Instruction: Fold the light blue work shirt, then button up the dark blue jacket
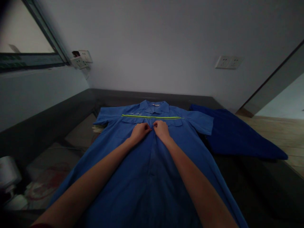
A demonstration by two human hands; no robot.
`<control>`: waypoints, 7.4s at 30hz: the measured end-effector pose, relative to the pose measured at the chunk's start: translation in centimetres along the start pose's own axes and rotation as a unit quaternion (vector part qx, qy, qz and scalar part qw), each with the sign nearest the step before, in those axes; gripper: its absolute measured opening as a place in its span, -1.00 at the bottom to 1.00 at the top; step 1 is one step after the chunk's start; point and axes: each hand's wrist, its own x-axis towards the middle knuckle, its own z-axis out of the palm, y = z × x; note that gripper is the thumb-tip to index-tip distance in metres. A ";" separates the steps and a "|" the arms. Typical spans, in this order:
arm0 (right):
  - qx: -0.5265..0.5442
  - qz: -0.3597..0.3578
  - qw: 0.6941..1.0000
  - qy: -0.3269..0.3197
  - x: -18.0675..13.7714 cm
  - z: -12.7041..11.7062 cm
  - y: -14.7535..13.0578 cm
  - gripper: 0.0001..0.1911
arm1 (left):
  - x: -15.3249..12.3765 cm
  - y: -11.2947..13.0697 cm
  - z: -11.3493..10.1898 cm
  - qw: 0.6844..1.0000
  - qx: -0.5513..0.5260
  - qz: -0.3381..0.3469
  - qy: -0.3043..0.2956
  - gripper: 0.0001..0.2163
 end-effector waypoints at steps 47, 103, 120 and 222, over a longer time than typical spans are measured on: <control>0.062 -0.138 0.986 -0.063 1.0 -0.1 1.1 -0.80 | 0.3 -0.5 0.3 0.994 -0.098 -0.025 0.029 -0.92; 0.322 0.011 0.939 -0.123 1.9 1.3 2.7 -0.94 | -0.3 0.2 0.4 0.990 -0.142 -0.015 0.010 -0.69; 0.408 0.108 0.897 -0.130 1.5 1.1 2.1 -0.85 | -0.3 0.6 -0.1 0.998 0.015 -0.065 -0.019 -0.83; -0.083 -0.076 0.987 -0.115 -11.8 -3.7 -3.8 -0.76 | -8.6 -0.5 -1.0 0.989 -0.046 0.130 -0.046 -0.83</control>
